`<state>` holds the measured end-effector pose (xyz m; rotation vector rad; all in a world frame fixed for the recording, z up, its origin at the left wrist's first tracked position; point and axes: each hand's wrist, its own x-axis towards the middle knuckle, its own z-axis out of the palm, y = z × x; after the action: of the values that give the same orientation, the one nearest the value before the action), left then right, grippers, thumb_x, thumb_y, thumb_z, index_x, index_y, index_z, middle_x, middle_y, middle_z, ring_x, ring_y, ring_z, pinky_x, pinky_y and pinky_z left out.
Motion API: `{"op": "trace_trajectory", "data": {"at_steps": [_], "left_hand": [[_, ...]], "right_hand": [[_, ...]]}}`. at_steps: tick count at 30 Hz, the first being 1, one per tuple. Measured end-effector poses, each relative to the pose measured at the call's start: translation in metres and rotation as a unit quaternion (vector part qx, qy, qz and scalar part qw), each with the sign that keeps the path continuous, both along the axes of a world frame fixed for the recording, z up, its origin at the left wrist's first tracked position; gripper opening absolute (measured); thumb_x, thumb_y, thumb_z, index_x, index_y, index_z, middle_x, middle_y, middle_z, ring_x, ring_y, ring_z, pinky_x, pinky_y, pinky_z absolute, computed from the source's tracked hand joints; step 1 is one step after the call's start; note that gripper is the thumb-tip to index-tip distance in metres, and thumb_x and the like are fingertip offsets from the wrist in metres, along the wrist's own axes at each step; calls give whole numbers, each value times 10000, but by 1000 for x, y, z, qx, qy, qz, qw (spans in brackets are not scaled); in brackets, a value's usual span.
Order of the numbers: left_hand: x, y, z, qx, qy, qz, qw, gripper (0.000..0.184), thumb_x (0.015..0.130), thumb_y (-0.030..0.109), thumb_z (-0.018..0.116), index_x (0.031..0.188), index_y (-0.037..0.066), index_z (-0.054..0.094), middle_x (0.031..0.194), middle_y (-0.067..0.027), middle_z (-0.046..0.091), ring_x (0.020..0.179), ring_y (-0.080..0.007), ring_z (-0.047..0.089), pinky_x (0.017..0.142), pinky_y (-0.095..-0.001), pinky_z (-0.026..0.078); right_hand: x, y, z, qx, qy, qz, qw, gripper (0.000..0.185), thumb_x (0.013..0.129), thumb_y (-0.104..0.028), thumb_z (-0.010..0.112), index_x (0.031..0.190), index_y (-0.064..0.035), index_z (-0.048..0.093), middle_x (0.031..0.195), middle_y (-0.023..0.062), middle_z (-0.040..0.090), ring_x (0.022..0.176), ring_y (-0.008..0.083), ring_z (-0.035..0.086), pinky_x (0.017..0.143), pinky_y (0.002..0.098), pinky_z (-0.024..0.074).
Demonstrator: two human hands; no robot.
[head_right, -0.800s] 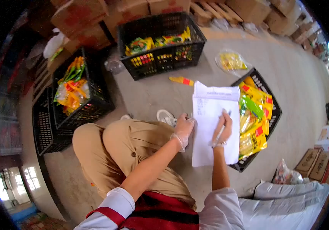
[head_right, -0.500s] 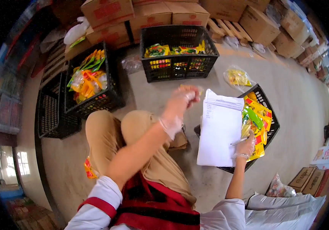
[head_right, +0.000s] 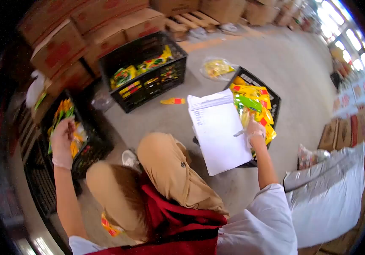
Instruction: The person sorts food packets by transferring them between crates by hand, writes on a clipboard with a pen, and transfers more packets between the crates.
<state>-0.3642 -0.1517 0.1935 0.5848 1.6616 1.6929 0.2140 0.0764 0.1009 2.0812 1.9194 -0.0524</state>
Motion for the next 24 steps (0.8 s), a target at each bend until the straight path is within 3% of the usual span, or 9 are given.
{"op": "trace_trajectory", "data": {"at_steps": [2, 4, 7, 10, 13, 16, 19, 21, 24], "left_hand": [[-17, 26, -17, -104, 27, -24, 994, 213, 848, 134, 518, 1000, 31, 626, 810, 12, 589, 690, -68, 533, 600, -175, 405], [-51, 63, -57, -163, 55, -88, 981, 201, 824, 94, 522, 986, 60, 636, 813, 25, 595, 663, -47, 516, 565, -182, 375], [-64, 121, -120, -194, 265, -117, 937, 286, 786, 131, 530, 1032, 6, 606, 949, -81, 636, 874, -177, 578, 801, -251, 428], [-56, 174, -153, -276, 436, -190, 836, 558, 751, 28, 402, 1308, 45, 370, 1328, -200, 382, 1244, -317, 346, 1043, -363, 258], [-68, 226, -201, -296, 637, -169, 691, 574, 761, -12, 429, 1320, 19, 299, 1280, -195, 393, 1187, -369, 379, 949, -415, 371], [-89, 246, -189, -317, 687, -168, 632, 623, 718, -42, 485, 1315, 43, 324, 1301, -185, 390, 1222, -359, 336, 980, -417, 330], [-116, 265, -186, -214, 774, -197, 562, 446, 686, -4, 528, 1131, 28, 511, 1246, -166, 440, 1212, -316, 358, 957, -402, 348], [-123, 281, -192, -129, 823, -304, 463, 223, 655, 37, 552, 871, 43, 608, 1180, -148, 485, 1197, -283, 381, 935, -380, 364], [-118, 280, -200, -166, 803, -374, 434, 154, 659, 49, 539, 793, 54, 615, 971, -110, 566, 1000, -263, 494, 859, -348, 394]], "right_hand": [[-27, 11, 30, -38, -32, -35, 998, 545, 795, -153, 453, 1327, -117, 341, 954, 233, 608, 848, 348, 612, 745, 432, 470], [-49, 38, 44, 18, -17, 101, 995, 424, 812, -166, 456, 1232, -106, 453, 874, 216, 621, 786, 347, 619, 702, 432, 480], [-140, 66, 70, 21, 122, 182, 975, 369, 815, -171, 465, 1165, -56, 490, 948, 202, 616, 858, 343, 606, 761, 440, 475], [-237, 107, 21, 8, 205, 350, 914, 378, 798, -152, 461, 1156, -41, 503, 1011, 214, 589, 915, 346, 579, 828, 432, 446], [-358, 133, -44, 41, 287, 493, 820, 460, 760, -134, 499, 1194, 11, 451, 1031, 194, 548, 991, 341, 524, 860, 407, 432], [-471, 150, -102, 94, 288, 567, 766, 515, 742, -161, 543, 1207, 33, 431, 1065, 213, 526, 997, 324, 514, 849, 409, 421], [-530, 146, -116, -30, 211, 512, 832, 279, 752, -181, 551, 992, -44, 582, 861, 139, 632, 850, 284, 605, 816, 400, 425], [-529, 148, -121, -26, 224, 529, 818, 217, 751, -188, 560, 933, -76, 602, 826, 114, 641, 820, 281, 616, 790, 401, 436], [-518, 147, -113, -57, 205, 561, 800, 158, 742, -209, 584, 871, -128, 628, 806, 88, 649, 798, 273, 626, 739, 398, 455]]}}
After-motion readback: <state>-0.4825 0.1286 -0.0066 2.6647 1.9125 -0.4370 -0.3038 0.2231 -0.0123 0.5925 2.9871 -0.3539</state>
